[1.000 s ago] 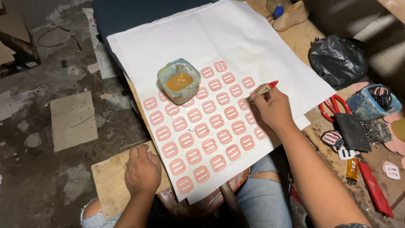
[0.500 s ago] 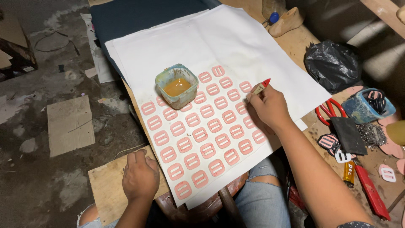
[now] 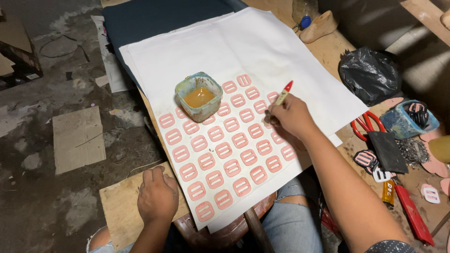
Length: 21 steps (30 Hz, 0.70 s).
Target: The person uses a small brush to apply orange paint onto multiple pink rectangular shapes arranged on a white sheet. They repeatedly dip the brush into a small container of paint and cover each shape systematically.
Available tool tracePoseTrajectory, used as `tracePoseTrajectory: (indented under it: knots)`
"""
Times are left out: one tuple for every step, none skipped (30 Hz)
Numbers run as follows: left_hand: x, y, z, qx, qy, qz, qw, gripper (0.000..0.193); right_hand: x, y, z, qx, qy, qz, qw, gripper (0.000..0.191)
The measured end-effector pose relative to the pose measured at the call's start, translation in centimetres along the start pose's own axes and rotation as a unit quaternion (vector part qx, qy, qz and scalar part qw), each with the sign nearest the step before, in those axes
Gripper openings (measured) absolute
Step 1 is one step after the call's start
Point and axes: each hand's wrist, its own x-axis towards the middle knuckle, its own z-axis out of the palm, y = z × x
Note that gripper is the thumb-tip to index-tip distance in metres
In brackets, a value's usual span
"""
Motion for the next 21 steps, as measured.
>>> tracePoseTrajectory:
  knots:
    - [0.0,-0.1,0.1,0.002,0.002,0.002,1.000,0.033,0.3,-0.1,-0.2,0.058,-0.003,0.030,0.998,0.016]
    - [0.0,-0.2,0.1,0.005,0.004,0.003,1.000,0.033,0.5,-0.1,-0.4,0.115,-0.006,0.061,0.991,0.015]
    - [0.1,-0.2,0.3,0.007,0.006,0.006,1.000,0.034,0.6,0.0,-0.4,0.112,0.011,0.042,0.993,0.015]
    - [0.2,-0.2,0.4,0.001,0.008,0.009,1.000,0.033,0.8,0.0,-0.4,0.108,0.027,0.023,0.994,0.016]
    - [0.2,-0.2,0.6,-0.003,0.010,0.009,1.000,0.033,0.8,0.2,-0.3,0.103,0.041,0.005,0.994,0.018]
    - [0.2,-0.3,0.7,-0.007,0.012,0.010,1.000,0.033,0.8,0.3,0.0,0.089,0.027,-0.001,0.996,0.018]
    - [0.2,-0.3,0.7,-0.003,0.010,0.007,1.000,0.033,0.9,0.3,0.3,0.075,0.014,-0.009,0.997,0.018]
    - [0.2,-0.2,0.8,-0.001,0.009,0.005,1.000,0.033,1.0,0.3,0.6,0.062,0.002,-0.016,0.998,0.018]
    - [0.3,-0.1,0.9,0.002,0.008,0.003,1.000,0.033,1.2,0.2,0.6,0.004,0.018,-0.031,0.999,0.020]
    - [0.3,0.0,1.0,0.002,0.011,0.004,1.000,0.033,1.3,0.2,0.6,-0.054,0.035,-0.044,0.997,0.022]
    - [0.3,0.1,1.0,0.002,0.012,0.004,1.000,0.033,1.5,0.1,0.5,-0.112,0.050,-0.058,0.991,0.023]
    - [0.2,0.1,1.1,0.002,0.013,0.005,1.000,0.033,1.7,0.1,0.2,-0.152,0.061,-0.055,0.985,0.026]
    - [0.2,0.1,1.1,0.008,0.012,0.004,1.000,0.033,1.8,0.1,-0.2,-0.193,0.073,-0.052,0.977,0.029]
    - [0.2,0.2,1.1,0.012,0.011,0.003,1.000,0.033,2.0,0.2,-0.6,-0.233,0.086,-0.050,0.967,0.032]
    - [0.3,0.2,1.1,0.016,0.011,0.003,1.000,0.032,2.0,0.4,-0.8,-0.232,0.092,-0.049,0.967,0.034]
    - [0.4,0.1,1.2,0.009,0.013,0.003,1.000,0.032,1.9,0.6,-1.0,-0.231,0.097,-0.046,0.967,0.036]
    - [0.4,0.0,1.2,0.002,0.014,0.002,1.000,0.032,1.8,0.9,-1.0,-0.230,0.099,-0.044,0.967,0.038]
    - [0.5,-0.1,1.2,-0.004,0.016,0.002,1.000,0.032,1.7,1.2,-0.9,-0.238,0.105,-0.044,0.964,0.038]
    - [0.6,-0.3,1.3,-0.006,0.020,0.004,1.000,0.031,1.5,1.4,-0.7,-0.246,0.111,-0.044,0.962,0.039]
    - [0.6,-0.4,1.3,-0.007,0.024,0.008,1.000,0.031,1.4,1.6,-0.5,-0.254,0.116,-0.043,0.959,0.039]
    - [0.7,-0.5,1.4,-0.009,0.027,0.011,1.000,0.031,1.3,1.6,-0.2,-0.237,0.109,-0.042,0.965,0.036]
